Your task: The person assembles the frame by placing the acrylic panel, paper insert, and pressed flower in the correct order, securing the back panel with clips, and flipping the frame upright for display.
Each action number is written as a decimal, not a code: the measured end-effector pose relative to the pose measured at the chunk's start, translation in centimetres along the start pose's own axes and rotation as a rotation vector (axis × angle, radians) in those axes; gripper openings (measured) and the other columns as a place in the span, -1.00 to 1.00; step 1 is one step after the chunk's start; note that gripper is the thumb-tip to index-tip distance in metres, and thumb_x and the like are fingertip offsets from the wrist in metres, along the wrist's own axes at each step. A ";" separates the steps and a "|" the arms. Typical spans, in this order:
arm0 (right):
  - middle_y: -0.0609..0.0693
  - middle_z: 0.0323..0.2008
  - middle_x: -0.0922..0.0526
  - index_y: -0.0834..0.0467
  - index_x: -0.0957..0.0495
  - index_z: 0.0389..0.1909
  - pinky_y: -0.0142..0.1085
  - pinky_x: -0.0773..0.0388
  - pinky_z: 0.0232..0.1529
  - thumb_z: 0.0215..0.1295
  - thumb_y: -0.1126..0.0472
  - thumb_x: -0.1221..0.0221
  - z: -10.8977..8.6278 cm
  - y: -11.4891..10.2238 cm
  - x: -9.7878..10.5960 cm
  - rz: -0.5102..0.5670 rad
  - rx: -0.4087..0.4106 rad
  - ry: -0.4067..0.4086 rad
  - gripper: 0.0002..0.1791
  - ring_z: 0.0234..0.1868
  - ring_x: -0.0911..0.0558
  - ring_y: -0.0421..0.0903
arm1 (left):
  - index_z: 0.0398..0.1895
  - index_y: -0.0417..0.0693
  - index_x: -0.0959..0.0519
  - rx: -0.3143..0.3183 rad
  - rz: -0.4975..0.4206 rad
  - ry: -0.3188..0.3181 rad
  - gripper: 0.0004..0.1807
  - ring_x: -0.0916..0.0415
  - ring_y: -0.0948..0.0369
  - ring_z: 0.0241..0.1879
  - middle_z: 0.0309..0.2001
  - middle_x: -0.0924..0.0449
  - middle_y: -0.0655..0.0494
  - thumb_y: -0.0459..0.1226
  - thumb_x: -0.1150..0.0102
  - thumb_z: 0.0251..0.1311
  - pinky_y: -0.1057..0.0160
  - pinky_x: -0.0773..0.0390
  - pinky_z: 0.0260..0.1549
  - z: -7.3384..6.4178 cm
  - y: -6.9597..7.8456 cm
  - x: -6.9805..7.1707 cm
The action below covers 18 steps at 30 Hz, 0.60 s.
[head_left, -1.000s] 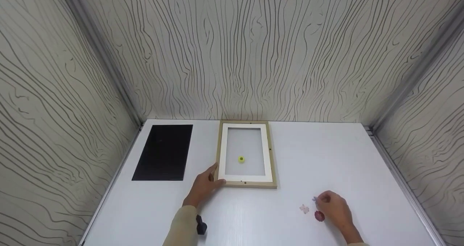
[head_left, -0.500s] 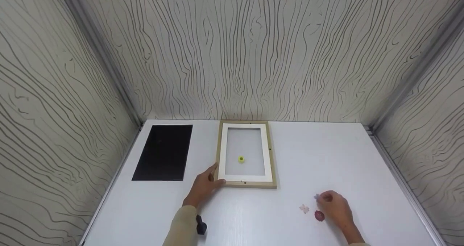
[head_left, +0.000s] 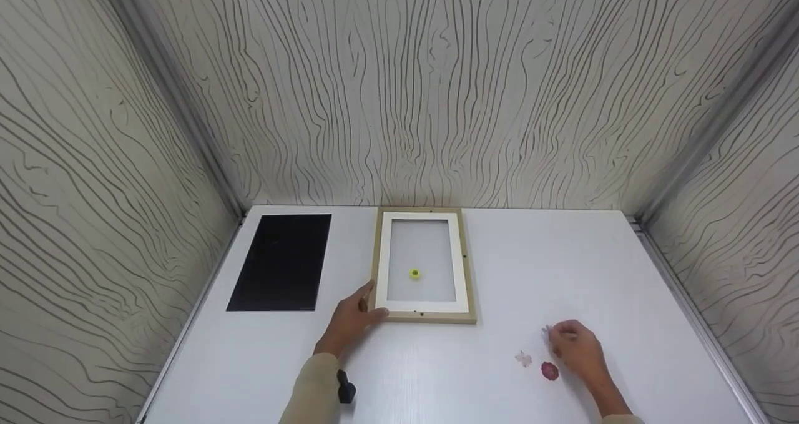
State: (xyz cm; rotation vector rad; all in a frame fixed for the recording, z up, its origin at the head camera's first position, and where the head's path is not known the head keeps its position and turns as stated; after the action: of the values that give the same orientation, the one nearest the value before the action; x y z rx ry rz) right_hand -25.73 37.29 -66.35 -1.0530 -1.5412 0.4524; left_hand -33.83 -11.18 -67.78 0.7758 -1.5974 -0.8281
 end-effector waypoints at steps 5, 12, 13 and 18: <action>0.06 -0.24 -0.70 0.29 -0.53 0.10 -0.25 -0.57 -0.36 0.58 0.03 -0.17 0.0 -0.6 0.0 0.034 0.007 0.005 -0.62 -0.29 -0.64 -0.05 | 0.68 0.15 -0.27 -0.004 0.007 -0.001 -0.05 -0.51 0.07 0.11 0.19 -0.64 -0.09 0.07 -0.48 0.28 -0.17 -0.50 0.33 0.1 0.0 0.0; 0.12 -0.17 -0.71 0.31 -0.50 0.12 -0.29 -0.61 -0.37 0.57 0.11 -0.20 0.0 -1.2 0.0 0.086 0.037 0.030 -0.64 -0.30 -0.66 -0.08 | 0.67 0.17 -0.27 -0.016 0.006 0.005 -0.07 -0.52 0.06 0.14 0.22 -0.64 -0.08 0.07 -0.47 0.29 -0.16 -0.49 0.35 0.1 -0.1 0.0; 0.14 -0.14 -0.71 0.31 -0.50 0.14 -0.29 -0.62 -0.35 0.58 0.11 -0.20 0.0 -1.2 0.0 0.093 0.040 0.029 -0.65 -0.30 -0.66 -0.08 | 0.67 0.18 -0.28 -0.017 0.005 0.007 -0.07 -0.51 0.07 0.16 0.26 -0.64 -0.08 0.08 -0.47 0.29 -0.16 -0.48 0.37 0.1 -0.1 0.0; 0.22 -0.03 -0.70 0.31 -0.49 0.23 -0.31 -0.64 -0.33 0.60 0.14 -0.20 -0.1 -1.6 -0.2 0.119 0.073 0.031 -0.62 -0.28 -0.67 -0.09 | 0.66 0.15 -0.29 -0.036 0.001 0.001 -0.07 -0.50 0.14 -0.07 -0.02 -0.65 -0.05 0.08 -0.47 0.29 0.03 -0.59 0.04 0.3 -0.2 0.0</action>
State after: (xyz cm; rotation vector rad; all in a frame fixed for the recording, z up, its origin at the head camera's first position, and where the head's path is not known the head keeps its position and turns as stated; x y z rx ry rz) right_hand -26.27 36.29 -65.21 -1.0942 -1.4286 0.5677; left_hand -34.08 -11.26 -67.93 0.7497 -1.5781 -0.8538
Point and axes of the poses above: each hand's wrist, its own z-axis towards the middle knuckle, its own x-axis out of the back of the hand, y = z × x, the point moved 6 cm from there along z, towards the middle knuckle
